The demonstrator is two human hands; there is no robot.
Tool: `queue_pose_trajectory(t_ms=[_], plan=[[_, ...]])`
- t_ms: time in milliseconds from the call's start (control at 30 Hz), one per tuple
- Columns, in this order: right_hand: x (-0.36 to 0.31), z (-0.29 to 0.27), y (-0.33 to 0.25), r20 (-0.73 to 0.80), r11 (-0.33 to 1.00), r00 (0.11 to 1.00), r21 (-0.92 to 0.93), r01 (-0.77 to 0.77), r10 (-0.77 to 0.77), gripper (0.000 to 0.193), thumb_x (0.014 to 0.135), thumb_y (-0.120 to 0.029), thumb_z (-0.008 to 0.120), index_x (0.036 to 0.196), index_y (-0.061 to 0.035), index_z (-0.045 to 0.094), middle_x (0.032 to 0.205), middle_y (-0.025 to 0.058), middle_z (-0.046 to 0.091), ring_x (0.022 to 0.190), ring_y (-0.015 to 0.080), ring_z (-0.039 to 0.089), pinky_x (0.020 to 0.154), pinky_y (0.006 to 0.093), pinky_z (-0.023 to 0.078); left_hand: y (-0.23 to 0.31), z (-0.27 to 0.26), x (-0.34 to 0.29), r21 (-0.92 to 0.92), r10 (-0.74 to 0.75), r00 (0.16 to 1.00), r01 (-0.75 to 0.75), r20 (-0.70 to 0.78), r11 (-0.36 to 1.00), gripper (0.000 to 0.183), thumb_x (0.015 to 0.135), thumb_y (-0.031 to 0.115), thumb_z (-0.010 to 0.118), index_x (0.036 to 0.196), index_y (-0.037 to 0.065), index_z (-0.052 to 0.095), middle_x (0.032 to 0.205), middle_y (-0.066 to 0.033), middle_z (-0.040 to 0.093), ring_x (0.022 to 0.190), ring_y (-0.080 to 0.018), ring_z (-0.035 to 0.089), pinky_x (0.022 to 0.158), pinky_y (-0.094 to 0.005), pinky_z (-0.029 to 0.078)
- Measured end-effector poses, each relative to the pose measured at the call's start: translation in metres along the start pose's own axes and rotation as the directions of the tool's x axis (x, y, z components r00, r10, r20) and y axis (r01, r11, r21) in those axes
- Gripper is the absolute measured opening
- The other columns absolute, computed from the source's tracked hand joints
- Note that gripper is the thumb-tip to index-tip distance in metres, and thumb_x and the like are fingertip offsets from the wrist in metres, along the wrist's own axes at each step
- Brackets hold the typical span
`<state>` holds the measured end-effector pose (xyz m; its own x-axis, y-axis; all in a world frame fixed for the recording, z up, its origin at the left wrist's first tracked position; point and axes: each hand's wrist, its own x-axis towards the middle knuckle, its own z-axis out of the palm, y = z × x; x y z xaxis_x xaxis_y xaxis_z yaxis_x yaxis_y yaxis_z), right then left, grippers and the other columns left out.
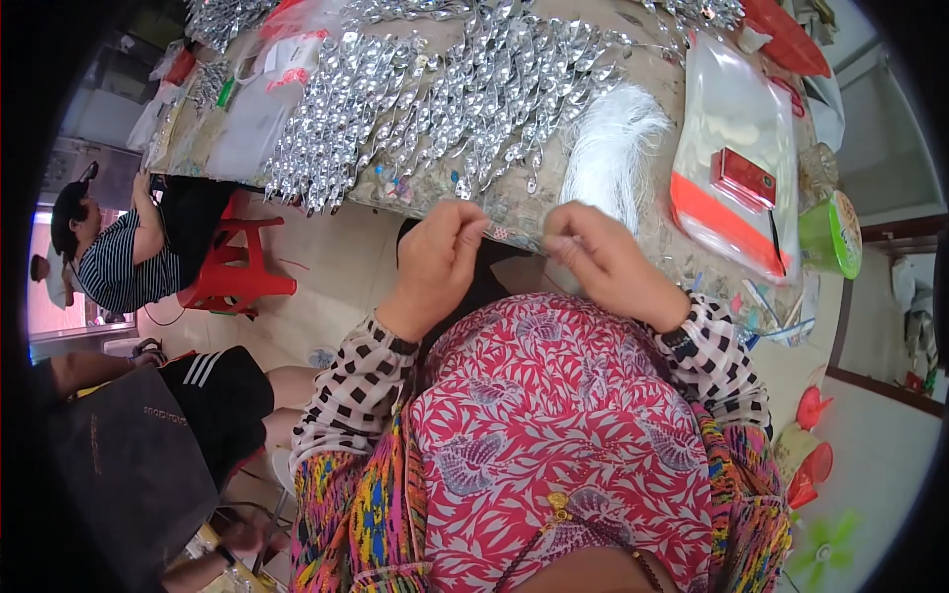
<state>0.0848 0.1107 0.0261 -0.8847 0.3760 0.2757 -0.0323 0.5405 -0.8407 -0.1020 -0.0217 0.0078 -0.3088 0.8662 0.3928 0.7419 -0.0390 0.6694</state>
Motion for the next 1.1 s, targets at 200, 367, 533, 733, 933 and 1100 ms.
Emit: queue_pose_trajectory(t_ms=[200,367,533,733,933,1100], plan=[[-0.01,-0.075,-0.017,-0.433,0.849,0.887,0.397,0.349,-0.163,0.004,0.093,-0.006,0.05,0.097,-0.0062,0.05,0.099,0.0126,0.059,0.103,0.0264,0.056,0.105,0.0483,0.035,-0.033,-0.022,0.04,-0.013,-0.054,0.981,0.053,-0.186,0.999,0.009,0.091,0.009,0.06,0.096,0.003,0.063,0.08,-0.0112,0.062,0.067,-0.0226,0.06,0.06,-0.0306,0.046],[-0.049,-0.11,-0.016,-0.563,0.705,0.82,0.539,0.461,-0.106,0.009,0.093,-0.009,0.054,0.099,-0.0067,0.047,0.095,0.0101,0.055,0.092,0.024,0.055,0.103,0.0486,0.036,-0.084,-0.036,0.085,0.208,0.058,0.958,0.002,-0.282,0.978,0.016,0.091,0.01,0.058,0.104,0.004,0.066,0.081,-0.0123,0.063,0.071,-0.0252,0.061,0.066,-0.0341,0.048],[-0.102,-0.112,0.003,-0.591,0.736,0.789,0.608,0.298,0.169,0.017,0.092,-0.013,0.06,0.096,-0.0075,0.045,0.09,0.0047,0.048,0.081,0.0163,0.047,0.093,0.038,0.04,-0.126,-0.021,0.138,0.224,-0.084,0.99,0.107,-0.11,0.969,0.033,0.09,0.019,0.062,0.118,0.001,0.062,0.1,-0.0145,0.068,0.084,-0.0185,0.064,0.075,-0.0293,0.049],[-0.122,-0.097,0.013,-0.603,0.738,0.743,0.635,0.226,0.291,0.018,0.092,-0.016,0.061,0.097,-0.0068,0.046,0.086,0.0045,0.049,0.076,0.0146,0.047,0.079,0.0323,0.04,-0.132,0.004,0.187,0.433,-0.374,0.898,0.249,0.233,0.867,0.075,0.087,0.057,0.053,0.125,-0.008,0.053,0.116,-0.0275,0.061,0.107,-0.039,0.059,0.094,-0.0412,0.044],[-0.114,-0.091,0.02,-0.571,0.739,0.75,0.653,0.167,0.335,0.014,0.094,-0.015,0.058,0.098,-0.0064,0.048,0.087,0.0048,0.051,0.076,0.0142,0.049,0.08,0.0319,0.041,-0.143,0.027,0.193,0.568,-0.311,0.945,0.2,0.105,0.798,0.081,0.086,0.064,0.049,0.121,-0.009,0.056,0.115,-0.029,0.06,0.11,-0.0407,0.057,0.096,-0.0445,0.043],[-0.104,-0.084,0.031,-0.516,0.722,0.783,0.68,0.126,0.349,0.012,0.094,-0.014,0.057,0.1,-0.0061,0.05,0.085,0.0052,0.052,0.076,0.0145,0.051,0.079,0.0307,0.043,-0.139,0.032,0.186,0.588,-0.255,0.965,0.17,0.064,0.791,0.076,0.086,0.063,0.05,0.116,-0.006,0.059,0.11,-0.0267,0.062,0.103,-0.0408,0.059,0.093,-0.0458,0.043]])
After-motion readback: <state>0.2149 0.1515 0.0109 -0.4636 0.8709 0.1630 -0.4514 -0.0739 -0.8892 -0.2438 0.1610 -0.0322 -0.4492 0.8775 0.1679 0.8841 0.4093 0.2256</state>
